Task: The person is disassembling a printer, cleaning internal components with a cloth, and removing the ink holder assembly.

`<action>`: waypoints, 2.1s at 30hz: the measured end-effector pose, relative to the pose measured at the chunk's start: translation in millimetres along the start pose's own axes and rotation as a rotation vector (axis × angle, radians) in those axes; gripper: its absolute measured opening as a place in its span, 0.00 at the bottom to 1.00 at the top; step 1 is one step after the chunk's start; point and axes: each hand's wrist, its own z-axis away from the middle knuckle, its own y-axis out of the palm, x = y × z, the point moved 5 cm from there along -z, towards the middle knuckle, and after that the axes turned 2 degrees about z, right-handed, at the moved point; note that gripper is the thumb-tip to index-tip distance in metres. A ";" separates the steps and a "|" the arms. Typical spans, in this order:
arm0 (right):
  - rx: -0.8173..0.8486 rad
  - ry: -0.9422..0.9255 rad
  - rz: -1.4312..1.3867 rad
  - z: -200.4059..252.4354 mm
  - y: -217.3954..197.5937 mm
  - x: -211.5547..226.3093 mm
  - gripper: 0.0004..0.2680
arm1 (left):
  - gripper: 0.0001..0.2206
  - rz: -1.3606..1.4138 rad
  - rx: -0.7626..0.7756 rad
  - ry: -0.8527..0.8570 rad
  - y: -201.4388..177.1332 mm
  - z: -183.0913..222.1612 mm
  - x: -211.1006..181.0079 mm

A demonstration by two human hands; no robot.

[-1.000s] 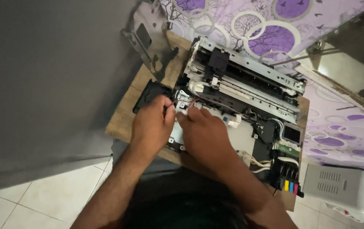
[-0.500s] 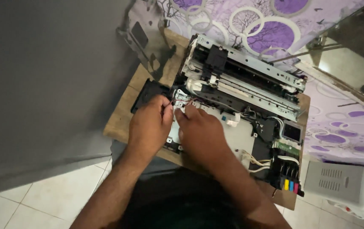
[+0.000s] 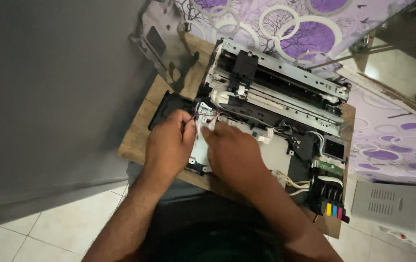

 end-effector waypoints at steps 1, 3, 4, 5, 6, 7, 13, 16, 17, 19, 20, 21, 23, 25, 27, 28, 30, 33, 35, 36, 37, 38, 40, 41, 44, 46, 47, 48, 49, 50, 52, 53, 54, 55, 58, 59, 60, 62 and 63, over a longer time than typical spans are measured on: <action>-0.087 0.013 0.011 -3.9 2.6 0.8 0.11 | 0.09 0.011 -0.005 -0.010 -0.9 0.0 0.0; -0.181 0.021 0.021 -7.3 -6.7 4.4 0.12 | 0.09 0.019 -0.017 -0.020 -2.8 -1.8 -0.9; -0.089 -0.001 0.018 -4.9 -13.8 10.0 0.12 | 0.09 0.033 -0.013 -0.021 -3.1 -0.8 -1.2; 0.003 -0.023 0.015 -2.3 -21.0 15.6 0.11 | 0.09 0.047 -0.009 -0.022 -3.5 0.2 -1.3; -0.001 -0.023 0.019 -2.5 -31.4 14.8 0.11 | 0.09 0.049 -0.012 -0.018 -3.9 -0.6 -1.4; 0.089 -0.001 -0.001 -1.7 -37.4 13.0 0.10 | 0.09 0.067 -0.019 -0.010 -4.2 -0.8 -1.8; -0.089 -0.045 0.047 -8.4 -7.7 3.9 0.12 | 0.09 0.044 -0.025 0.004 -3.3 -2.2 -0.8; 0.108 -0.089 -0.014 2.6 -38.3 7.5 0.12 | 0.08 0.054 -0.040 0.020 -3.3 0.6 -1.3; 0.273 -0.108 -0.078 7.9 -49.6 7.6 0.12 | 0.08 0.059 -0.049 0.029 -4.2 1.3 -3.1; 0.166 -0.093 -0.087 2.6 -26.4 1.3 0.10 | 0.09 0.060 -0.061 0.022 -5.1 3.8 -1.4; 0.052 -0.077 -0.094 -0.9 -18.1 -3.3 0.09 | 0.10 0.059 -0.079 0.021 -6.4 3.2 -1.6; 0.050 -0.071 -0.093 -5.0 -13.3 -3.8 0.09 | 0.10 0.059 -0.075 0.027 -4.8 3.0 -1.7; -0.091 -0.058 -0.105 -14.1 -8.8 -3.9 0.09 | 0.09 -0.022 -0.106 0.037 -4.4 2.7 -0.3; -0.036 -0.069 -0.071 -3.2 -14.6 -1.0 0.08 | 0.09 -0.035 -0.103 0.047 -5.3 1.7 0.2; 0.017 -0.073 -0.024 10.7 -23.5 -3.9 0.07 | 0.09 -0.038 -0.098 0.069 -3.9 -0.4 -0.1; 0.080 -0.010 0.001 19.7 -28.7 -10.8 0.08 | 0.09 -0.041 -0.106 0.076 -3.4 0.0 -0.6; 0.153 0.052 0.028 31.7 -22.1 -22.1 0.09 | 0.09 -0.037 -0.110 0.078 -2.8 2.1 -0.2; 0.095 0.201 0.033 36.9 2.3 -29.0 0.10 | 0.10 -0.034 -0.122 0.095 -2.8 1.1 -1.1; -0.099 -0.014 0.122 37.2 2.1 8.5 0.13 | 0.09 -0.069 -0.126 0.098 -1.1 1.2 2.5; -0.098 -0.005 0.120 38.1 -1.7 7.5 0.13 | 0.09 -0.071 -0.118 0.103 0.0 1.5 3.3; -0.063 -0.008 0.087 38.9 -4.0 7.4 0.15 | 0.09 -0.066 -0.115 0.090 0.4 2.1 5.0; -0.030 -0.013 0.058 38.7 -7.2 7.0 0.17 | 0.08 -0.059 -0.116 0.079 -0.1 2.0 6.5; -0.021 0.115 0.099 40.4 -5.3 -21.7 0.15 | 0.08 -0.057 -0.125 0.086 -0.9 2.9 3.2; -0.011 0.238 0.139 42.2 -5.1 -39.4 0.14 | 0.08 -0.056 -0.136 0.088 -1.4 4.4 1.7; 0.072 0.177 0.084 44.3 3.6 -14.4 0.14 | 0.08 -0.063 -0.121 0.072 -2.7 6.9 0.3; 0.053 0.125 -0.018 52.3 9.2 -4.2 0.15 | 0.06 -0.062 -0.084 0.075 -4.2 3.9 -2.2; 0.036 0.070 -0.118 55.2 12.2 3.0 0.16 | 0.05 -0.058 -0.047 0.077 -4.3 1.7 -2.3; 0.042 0.066 -0.115 56.1 7.2 -7.4 0.16 | 0.05 -0.053 -0.047 0.072 -2.5 1.6 -0.6; -0.031 0.145 0.031 57.8 -2.3 -21.8 0.12 | 0.06 -0.061 -0.076 0.072 -2.1 2.2 0.6; -0.107 0.223 0.178 61.0 -13.1 -35.8 0.09 | 0.08 -0.069 -0.106 0.076 -1.7 3.4 0.4; -0.055 0.217 0.148 58.3 1.6 -38.2 0.11 | 0.08 -0.063 -0.110 0.086 -2.8 5.2 -1.4; -0.006 0.214 0.114 56.8 10.2 -39.9 0.14 | 0.09 -0.062 -0.114 0.099 -3.8 4.7 -3.7; -0.006 0.217 0.115 50.4 5.9 -34.4 0.14 | 0.09 -0.061 -0.112 0.102 -3.0 5.3 -4.3; -0.020 0.212 0.024 42.9 1.9 -28.1 0.14 | 0.09 -0.077 -0.105 0.101 -2.3 5.2 -3.9; -0.037 0.219 -0.064 32.0 -7.7 -30.1 0.14 | 0.08 -0.106 -0.083 0.080 -0.7 3.3 -0.6; -0.041 0.235 -0.058 30.9 -11.4 -34.3 0.14 | 0.08 -0.118 -0.067 0.064 -0.5 3.0 0.8; -0.043 0.231 -0.053 37.1 -12.2 -38.0 0.14 | 0.08 -0.114 -0.072 0.063 0.0 2.9 1.4; -0.047 0.334 0.082 48.9 -14.7 -51.3 0.15 | 0.10 -0.134 -0.050 0.043 2.5 1.4 4.2; -0.050 0.326 0.089 45.6 -6.2 -50.3 0.15 | 0.10 -0.127 -0.058 0.042 0.2 0.2 2.3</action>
